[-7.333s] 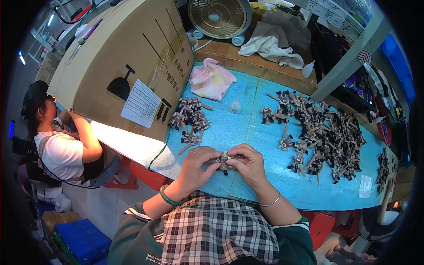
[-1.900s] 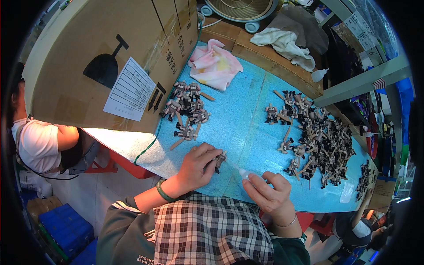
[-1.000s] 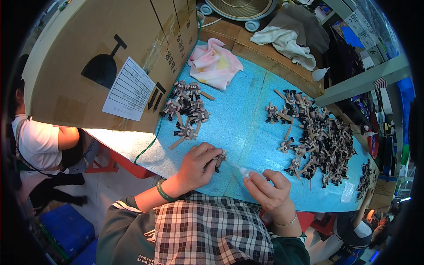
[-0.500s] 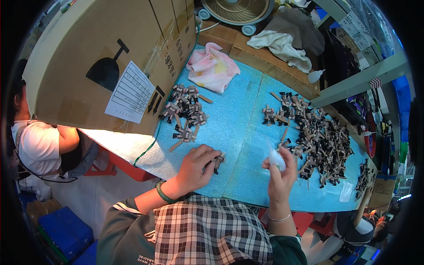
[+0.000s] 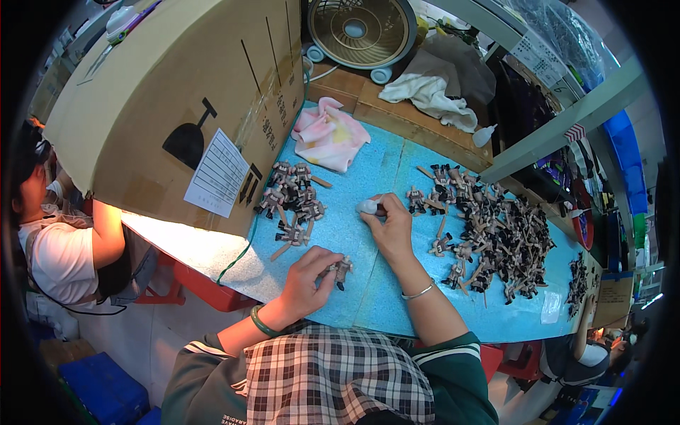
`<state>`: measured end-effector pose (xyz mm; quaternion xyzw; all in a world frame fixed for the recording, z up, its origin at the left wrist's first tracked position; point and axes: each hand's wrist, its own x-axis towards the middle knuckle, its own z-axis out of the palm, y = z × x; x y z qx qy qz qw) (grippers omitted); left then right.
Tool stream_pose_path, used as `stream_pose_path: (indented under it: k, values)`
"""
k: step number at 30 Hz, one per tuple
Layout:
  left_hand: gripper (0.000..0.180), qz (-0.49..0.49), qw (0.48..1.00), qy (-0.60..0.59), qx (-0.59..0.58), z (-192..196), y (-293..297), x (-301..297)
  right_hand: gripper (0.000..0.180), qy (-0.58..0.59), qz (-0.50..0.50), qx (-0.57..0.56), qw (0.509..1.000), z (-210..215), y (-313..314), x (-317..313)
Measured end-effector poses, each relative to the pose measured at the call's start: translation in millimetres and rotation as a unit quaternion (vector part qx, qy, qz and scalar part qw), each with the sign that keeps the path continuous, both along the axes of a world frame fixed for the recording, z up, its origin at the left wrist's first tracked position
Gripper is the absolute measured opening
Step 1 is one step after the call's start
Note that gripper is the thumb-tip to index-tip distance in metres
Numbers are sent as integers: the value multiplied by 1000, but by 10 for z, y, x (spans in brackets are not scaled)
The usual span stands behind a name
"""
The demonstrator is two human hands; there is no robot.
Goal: The person assembles small figurines by applying glue from a squeeze bottle to figurine components and attaching the pieces together by hand.
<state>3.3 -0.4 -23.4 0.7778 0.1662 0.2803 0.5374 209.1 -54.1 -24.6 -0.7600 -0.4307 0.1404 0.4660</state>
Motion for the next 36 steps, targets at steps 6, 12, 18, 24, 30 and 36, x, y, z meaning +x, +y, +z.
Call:
stream_pose_path:
  k: [6,12,18,24,30,36]
  values:
    - [33,5,1000,-7,-26,14,41,-31,36,-169,-69,16,983,259,-258,-287]
    - [33,3,999,-16,-49,-18,45,-8,41,-11,129,35,991,251,-681,-614]
    - [31,-5,999,-11,-49,-18,27,4,31,-4,87,90,992,20,-644,-656]
    - [31,-10,1000,-12,11,-59,24,21,25,-40,89,111,989,-29,-631,-629]
    - [28,-12,999,-5,40,-83,39,24,20,-69,110,116,985,-48,-612,-615]
    - [28,1,1000,5,10,-69,1,33,20,-76,109,111,985,-54,-611,-607]
